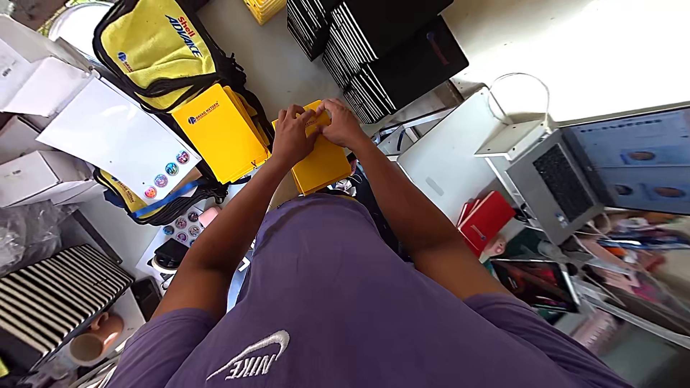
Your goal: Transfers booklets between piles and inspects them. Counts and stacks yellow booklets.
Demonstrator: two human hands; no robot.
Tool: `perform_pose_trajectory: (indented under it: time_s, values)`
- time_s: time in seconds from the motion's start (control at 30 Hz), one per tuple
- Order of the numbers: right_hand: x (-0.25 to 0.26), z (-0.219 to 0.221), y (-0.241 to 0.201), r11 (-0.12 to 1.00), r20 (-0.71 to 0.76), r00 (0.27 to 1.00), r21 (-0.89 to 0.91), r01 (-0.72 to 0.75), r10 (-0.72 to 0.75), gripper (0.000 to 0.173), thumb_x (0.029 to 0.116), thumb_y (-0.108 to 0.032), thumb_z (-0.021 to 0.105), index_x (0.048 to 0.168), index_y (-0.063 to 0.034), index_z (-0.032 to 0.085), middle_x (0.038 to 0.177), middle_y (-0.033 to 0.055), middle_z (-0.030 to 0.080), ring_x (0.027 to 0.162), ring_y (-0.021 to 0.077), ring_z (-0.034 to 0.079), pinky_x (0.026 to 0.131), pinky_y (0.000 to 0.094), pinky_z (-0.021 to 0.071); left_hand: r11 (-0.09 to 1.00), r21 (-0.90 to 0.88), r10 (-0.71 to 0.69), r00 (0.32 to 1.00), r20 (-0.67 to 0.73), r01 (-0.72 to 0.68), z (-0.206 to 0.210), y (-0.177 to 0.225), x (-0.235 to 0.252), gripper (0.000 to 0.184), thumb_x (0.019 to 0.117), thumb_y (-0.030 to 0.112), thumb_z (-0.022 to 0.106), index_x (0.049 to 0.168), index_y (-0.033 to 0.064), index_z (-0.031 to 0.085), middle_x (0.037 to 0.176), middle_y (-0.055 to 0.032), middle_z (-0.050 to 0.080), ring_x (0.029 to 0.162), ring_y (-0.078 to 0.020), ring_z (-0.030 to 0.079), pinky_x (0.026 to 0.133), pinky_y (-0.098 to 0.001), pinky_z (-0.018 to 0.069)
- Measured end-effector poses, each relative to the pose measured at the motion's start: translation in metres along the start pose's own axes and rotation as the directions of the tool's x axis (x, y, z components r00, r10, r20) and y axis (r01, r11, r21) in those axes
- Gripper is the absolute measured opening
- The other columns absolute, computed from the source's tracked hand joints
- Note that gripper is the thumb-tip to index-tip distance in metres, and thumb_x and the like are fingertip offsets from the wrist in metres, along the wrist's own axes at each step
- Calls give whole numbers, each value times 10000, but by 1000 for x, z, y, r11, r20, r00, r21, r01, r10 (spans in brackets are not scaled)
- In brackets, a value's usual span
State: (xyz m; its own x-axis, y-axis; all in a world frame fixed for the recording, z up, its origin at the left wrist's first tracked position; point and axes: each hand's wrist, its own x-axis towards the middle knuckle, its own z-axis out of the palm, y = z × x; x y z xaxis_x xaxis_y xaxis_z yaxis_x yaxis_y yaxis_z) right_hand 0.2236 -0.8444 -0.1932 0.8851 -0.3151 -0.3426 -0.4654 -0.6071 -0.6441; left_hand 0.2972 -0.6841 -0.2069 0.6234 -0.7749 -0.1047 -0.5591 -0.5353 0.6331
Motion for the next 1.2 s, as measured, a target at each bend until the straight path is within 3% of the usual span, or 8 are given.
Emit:
perform_pose_trajectory:
  time_s: [0.33, 0.5, 0.6, 0.7, 0.8, 0.9, 1.0, 1.2]
  values:
    - [-11, 4, 7, 995, -95, 995, 81, 52, -44, 396, 856, -131, 784, 1234, -110, 668, 1424, 138, 576, 1245, 290, 608, 1003, 475, 548, 998, -53, 39, 996, -76, -43, 0, -5, -3, 189, 991, 146, 613, 1113, 105, 751, 1178, -110, 697, 1161, -310, 623, 1009, -484, 515]
    - [-30, 8, 3, 992, -205, 971, -65, 109, -120, 534, 855, -337, 769, 1356, -197, 645, 1528, 67, 508, 1375, 336, 480, 1037, 606, 447, 985, -170, 2, 986, -165, -30, -27, -5, -9, 221, 1036, 149, 581, 1137, 98, 771, 1072, -92, 735, 949, -193, 710, 879, -390, 586]
    - [-42, 8, -5, 956, -175, 959, 158, 249, -221, 464, 908, -373, 733, 1302, -132, 691, 1386, 43, 643, 1307, 244, 562, 1098, 510, 445, 908, -418, -44, 982, -186, -39, -45, 8, -12, 144, 991, 164, 685, 1091, 114, 776, 1003, -8, 762, 851, -74, 709, 793, -287, 597]
    - [-50, 3, -18, 774, -89, 960, 574, 267, -265, 208, 1021, -176, 631, 1113, -15, 727, 971, 67, 749, 892, 134, 712, 831, 324, 599, 834, -534, 24, 976, -215, -138, -50, 16, -11, 126, 963, 118, 721, 1076, 84, 766, 985, 6, 776, 864, -53, 724, 819, -270, 609]
    - [-49, -4, -13, 761, -130, 978, 615, 208, -162, 260, 1072, -164, 540, 1089, -2, 743, 835, 56, 728, 718, 126, 663, 701, 303, 575, 898, -428, 19, 981, -196, -103, -53, 12, -8, 282, 1002, 203, 678, 1251, 72, 696, 1151, -60, 735, 1002, -133, 716, 923, -337, 598]
    - [-39, -11, 13, 890, -205, 968, 454, -40, 148, 453, 1034, -316, 615, 1407, -60, 588, 1209, 124, 716, 1014, 211, 717, 903, 407, 599, 980, -146, -142, 989, -28, 136, -55, -1, -9, 541, 1051, 297, 560, 1521, 57, 444, 1452, -202, 546, 1323, -354, 548, 1105, -526, 464]
    - [-37, -13, 35, 919, -102, 952, 307, -247, 290, 865, 977, -438, 674, 1618, -43, 248, 1513, 203, 508, 1249, 320, 626, 1028, 510, 537, 963, 21, -268, 952, 150, 267, -50, -12, -15, 531, 1033, 177, 549, 1516, -4, 427, 1451, -263, 525, 1348, -442, 506, 1105, -600, 434]
    - [-58, 7, 26, 911, 35, 975, 352, -216, 218, 629, 1006, -333, 656, 1541, -95, 426, 1516, 153, 512, 1186, 276, 665, 989, 482, 572, 941, -36, -321, 924, 207, 335, -51, -9, -36, 531, 1002, 222, 628, 1470, 13, 490, 1443, -232, 514, 1285, -365, 572, 1063, -540, 499]
